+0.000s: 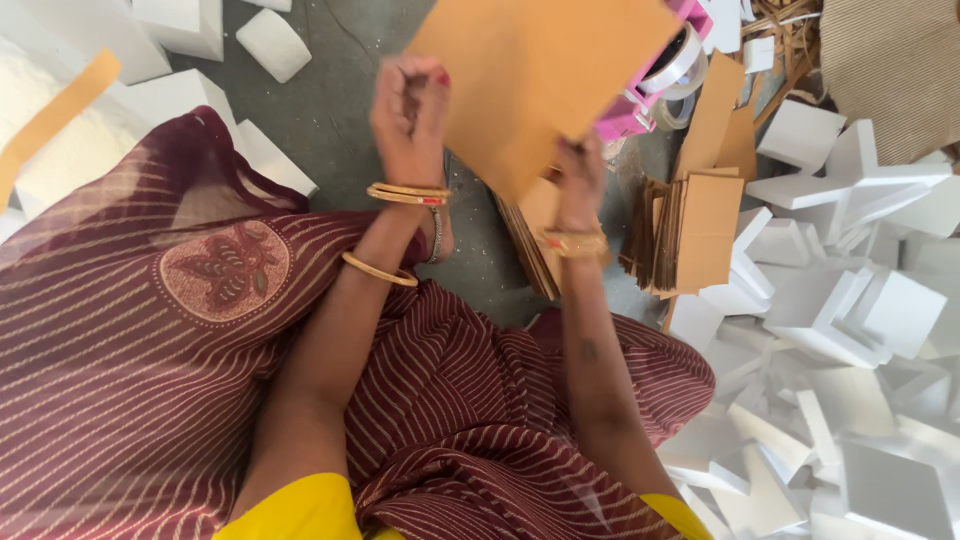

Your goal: The person organizes cardboard sheets by hand and then wraps a white foam block with the cardboard, securing it with tape using a dispenser.

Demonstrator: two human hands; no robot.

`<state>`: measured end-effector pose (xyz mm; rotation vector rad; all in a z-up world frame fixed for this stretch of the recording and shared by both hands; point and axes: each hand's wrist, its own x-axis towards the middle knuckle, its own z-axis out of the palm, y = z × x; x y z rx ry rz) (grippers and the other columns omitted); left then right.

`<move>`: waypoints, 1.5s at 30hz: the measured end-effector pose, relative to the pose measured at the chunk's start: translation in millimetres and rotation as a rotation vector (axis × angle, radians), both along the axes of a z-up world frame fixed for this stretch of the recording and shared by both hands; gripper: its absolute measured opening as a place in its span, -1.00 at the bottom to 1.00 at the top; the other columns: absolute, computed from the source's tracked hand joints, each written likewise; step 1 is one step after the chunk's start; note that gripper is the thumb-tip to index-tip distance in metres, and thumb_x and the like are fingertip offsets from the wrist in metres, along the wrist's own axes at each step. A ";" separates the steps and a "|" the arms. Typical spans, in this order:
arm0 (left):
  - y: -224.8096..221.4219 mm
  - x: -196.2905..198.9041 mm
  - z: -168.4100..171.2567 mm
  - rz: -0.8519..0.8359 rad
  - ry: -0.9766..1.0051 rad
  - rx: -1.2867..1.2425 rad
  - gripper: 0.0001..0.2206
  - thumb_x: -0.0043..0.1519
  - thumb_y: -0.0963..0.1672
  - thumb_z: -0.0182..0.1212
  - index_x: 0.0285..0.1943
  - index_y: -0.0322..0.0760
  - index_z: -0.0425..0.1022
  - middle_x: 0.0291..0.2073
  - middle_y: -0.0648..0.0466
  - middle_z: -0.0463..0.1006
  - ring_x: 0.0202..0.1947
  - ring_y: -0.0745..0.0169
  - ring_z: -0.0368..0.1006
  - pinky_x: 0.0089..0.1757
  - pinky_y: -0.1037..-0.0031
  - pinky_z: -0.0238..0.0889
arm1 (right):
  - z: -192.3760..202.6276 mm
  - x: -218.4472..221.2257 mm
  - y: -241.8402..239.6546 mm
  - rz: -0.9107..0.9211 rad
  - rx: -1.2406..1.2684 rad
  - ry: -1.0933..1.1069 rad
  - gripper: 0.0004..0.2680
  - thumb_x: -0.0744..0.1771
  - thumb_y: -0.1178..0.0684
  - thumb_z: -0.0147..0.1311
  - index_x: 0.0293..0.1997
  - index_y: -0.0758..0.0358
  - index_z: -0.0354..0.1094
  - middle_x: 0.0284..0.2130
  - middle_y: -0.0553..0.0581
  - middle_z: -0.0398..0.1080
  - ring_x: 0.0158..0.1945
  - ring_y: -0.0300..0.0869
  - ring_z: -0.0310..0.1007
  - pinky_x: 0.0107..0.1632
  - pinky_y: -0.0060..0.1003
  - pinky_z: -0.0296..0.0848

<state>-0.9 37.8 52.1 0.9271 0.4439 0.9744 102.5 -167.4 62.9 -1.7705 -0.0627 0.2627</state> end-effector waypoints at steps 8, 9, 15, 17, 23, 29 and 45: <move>-1.4 13.0 -16.7 -0.486 0.025 -0.253 -0.52 0.27 -0.10 0.42 0.31 -0.27 0.33 0.17 0.11 0.45 0.17 0.32 0.39 0.15 0.47 0.31 | 85.1 -35.6 -93.9 -0.026 0.259 -0.047 -0.87 0.39 0.15 -0.01 -0.01 0.28 0.43 -0.10 0.00 0.50 0.04 -0.26 0.42 0.21 -0.35 0.35; -8.1 12.3 -21.3 -0.640 0.113 -0.230 -0.55 0.27 -0.08 0.40 0.29 -0.31 0.41 0.11 0.09 0.54 0.11 0.30 0.46 0.12 0.49 0.32 | 78.2 -37.4 -97.8 -0.070 0.228 -0.052 -0.87 0.40 0.17 0.01 0.02 0.30 0.43 -0.08 0.01 0.49 0.05 -0.25 0.41 0.24 -0.33 0.34; -28.9 1.2 -32.4 -1.003 0.126 -0.364 -0.64 0.16 -0.12 0.48 0.09 -0.36 0.58 -0.14 0.10 0.66 -0.12 0.34 0.58 -0.07 0.49 0.43 | 53.2 -52.8 -112.4 0.004 0.238 -0.005 -0.85 0.41 0.18 0.05 0.09 0.27 0.42 -0.05 0.00 0.49 0.05 -0.30 0.41 0.22 -0.35 0.35; -29.0 1.9 -40.6 -0.995 0.133 -0.276 -0.68 0.17 -0.14 0.45 0.09 -0.31 0.58 -0.16 0.11 0.66 -0.16 0.36 0.59 -0.09 0.49 0.45 | 52.0 -53.3 -109.7 -0.010 0.183 -0.078 -0.85 0.41 0.19 0.08 0.10 0.27 0.42 -0.08 0.01 0.50 -0.01 -0.31 0.41 0.13 -0.39 0.37; -80.7 14.2 -94.9 -0.961 0.116 -0.008 -0.71 0.25 -0.23 0.27 0.16 -0.42 0.51 -0.11 0.05 0.58 -0.11 0.29 0.45 -0.09 0.42 0.34 | 64.3 -87.5 -51.4 0.093 -0.772 -0.466 -0.78 0.35 0.12 0.21 0.09 0.26 0.40 -0.23 0.16 0.49 -0.35 -0.17 0.43 -0.32 -0.33 0.38; -97.1 7.3 -96.6 -0.974 0.193 0.217 -0.60 0.15 -0.25 0.21 0.22 -0.40 0.41 -0.08 0.05 0.61 -0.03 0.24 0.53 -0.02 0.40 0.41 | 72.9 -114.5 -7.7 0.356 -0.903 -0.875 -0.66 0.31 0.15 0.16 0.23 0.36 0.30 -0.07 0.28 0.42 -0.17 0.05 0.49 -0.21 -0.19 0.49; -92.7 -17.6 -0.9 -1.315 -0.206 -0.745 -0.52 0.27 -0.13 0.32 0.35 -0.38 0.33 0.11 0.02 0.58 0.11 0.22 0.54 0.10 0.36 0.41 | 34.1 -73.0 -85.4 0.171 0.689 0.427 -0.80 0.37 0.14 0.16 0.11 0.27 0.36 0.01 0.05 0.47 0.12 -0.20 0.46 0.26 -0.26 0.43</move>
